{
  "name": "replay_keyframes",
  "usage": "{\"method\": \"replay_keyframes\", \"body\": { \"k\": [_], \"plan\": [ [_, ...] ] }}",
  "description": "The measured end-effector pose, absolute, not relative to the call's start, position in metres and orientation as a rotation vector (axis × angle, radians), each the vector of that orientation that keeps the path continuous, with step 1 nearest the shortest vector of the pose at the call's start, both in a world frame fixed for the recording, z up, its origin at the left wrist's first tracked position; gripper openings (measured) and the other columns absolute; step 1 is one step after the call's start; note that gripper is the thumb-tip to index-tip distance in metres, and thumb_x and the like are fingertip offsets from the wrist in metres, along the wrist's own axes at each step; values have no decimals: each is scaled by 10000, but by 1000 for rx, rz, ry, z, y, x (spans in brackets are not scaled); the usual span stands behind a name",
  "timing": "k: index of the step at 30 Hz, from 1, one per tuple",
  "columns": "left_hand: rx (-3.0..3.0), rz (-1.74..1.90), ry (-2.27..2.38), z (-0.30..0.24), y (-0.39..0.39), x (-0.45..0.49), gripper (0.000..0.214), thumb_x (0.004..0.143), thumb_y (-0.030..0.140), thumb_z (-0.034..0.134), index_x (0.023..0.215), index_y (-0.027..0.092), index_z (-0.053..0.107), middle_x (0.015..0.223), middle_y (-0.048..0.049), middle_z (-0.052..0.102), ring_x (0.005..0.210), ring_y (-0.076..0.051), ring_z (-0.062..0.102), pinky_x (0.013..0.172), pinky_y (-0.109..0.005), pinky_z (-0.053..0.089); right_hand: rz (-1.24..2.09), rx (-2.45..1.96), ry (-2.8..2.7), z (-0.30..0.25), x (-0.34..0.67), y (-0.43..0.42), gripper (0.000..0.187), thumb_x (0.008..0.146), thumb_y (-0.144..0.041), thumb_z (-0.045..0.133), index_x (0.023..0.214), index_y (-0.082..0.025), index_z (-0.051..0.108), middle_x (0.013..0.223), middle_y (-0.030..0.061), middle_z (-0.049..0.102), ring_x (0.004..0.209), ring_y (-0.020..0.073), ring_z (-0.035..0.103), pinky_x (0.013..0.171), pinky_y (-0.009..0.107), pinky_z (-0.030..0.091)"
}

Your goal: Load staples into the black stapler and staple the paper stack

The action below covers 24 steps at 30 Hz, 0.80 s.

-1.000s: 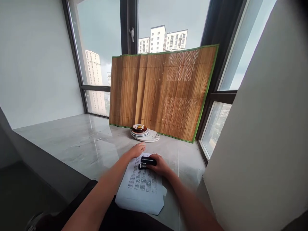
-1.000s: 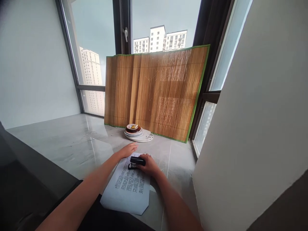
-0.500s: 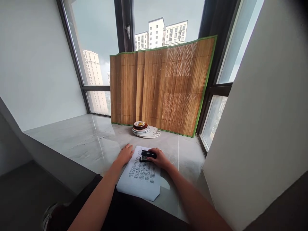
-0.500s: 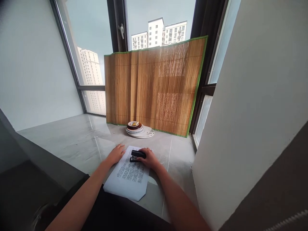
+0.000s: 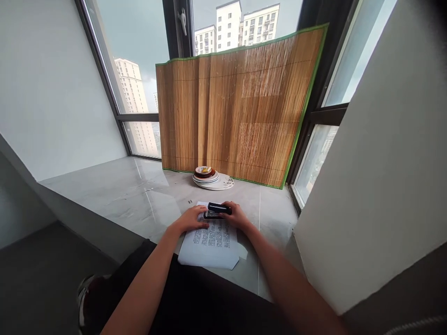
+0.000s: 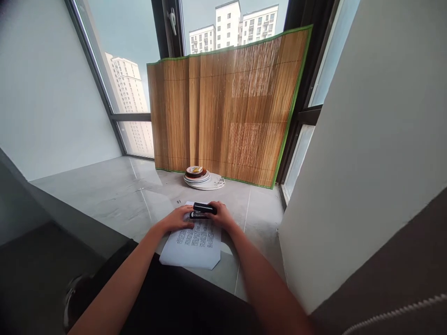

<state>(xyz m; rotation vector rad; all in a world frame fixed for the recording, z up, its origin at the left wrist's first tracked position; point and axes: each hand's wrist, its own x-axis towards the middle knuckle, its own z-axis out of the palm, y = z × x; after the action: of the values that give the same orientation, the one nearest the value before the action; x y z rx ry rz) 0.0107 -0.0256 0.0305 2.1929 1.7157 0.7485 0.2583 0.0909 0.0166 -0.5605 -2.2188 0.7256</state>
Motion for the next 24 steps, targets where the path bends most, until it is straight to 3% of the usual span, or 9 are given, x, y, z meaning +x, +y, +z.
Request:
{"method": "replay_keyframes", "body": {
  "k": [5,9,12,16,19,24],
  "plan": [
    [2260,668,1797,33,-23,19,709,741,563,846,1343,231,674,1401,-110,635,1312,-332,554,1130,-421,396,927,-571,-2151,20,258,90,252,753,-336,821,975,-232,761,856,28,696,880,232,576,844,344,430],
    [2235,679,1821,32,-22,20,704,718,542,868,1323,231,688,1415,-115,628,1331,-339,543,1144,-423,383,1092,-662,-1896,25,261,98,232,875,-392,576,887,-221,732,912,46,690,900,230,566,868,355,425],
    [2208,707,1817,31,-23,19,679,704,534,878,1291,236,711,1406,-107,637,1329,-339,544,1152,-418,376,1216,-692,-1833,27,269,103,203,738,-316,612,878,-212,715,894,30,664,788,197,541,748,313,422],
    [2201,704,1807,32,-23,19,681,715,546,867,1303,242,707,1395,-100,644,1319,-334,548,1152,-417,373,1500,-669,-1785,27,276,100,261,603,-252,635,851,-204,703,858,4,631,596,119,440,539,261,291],
    [2218,680,1805,32,-22,19,667,724,548,859,1296,240,708,1389,-100,647,1310,-332,552,1144,-415,376,1647,-649,-1702,29,276,96,301,580,-232,628,872,-207,697,879,-1,625,556,90,400,503,254,235],
    [2217,687,1808,31,-21,19,669,714,547,866,1288,239,712,1405,-102,639,1323,-331,551,1148,-417,372,1811,-665,-1580,33,273,95,412,528,-188,633,931,-226,706,949,0,618,618,99,476,497,235,269]
  ]
}}
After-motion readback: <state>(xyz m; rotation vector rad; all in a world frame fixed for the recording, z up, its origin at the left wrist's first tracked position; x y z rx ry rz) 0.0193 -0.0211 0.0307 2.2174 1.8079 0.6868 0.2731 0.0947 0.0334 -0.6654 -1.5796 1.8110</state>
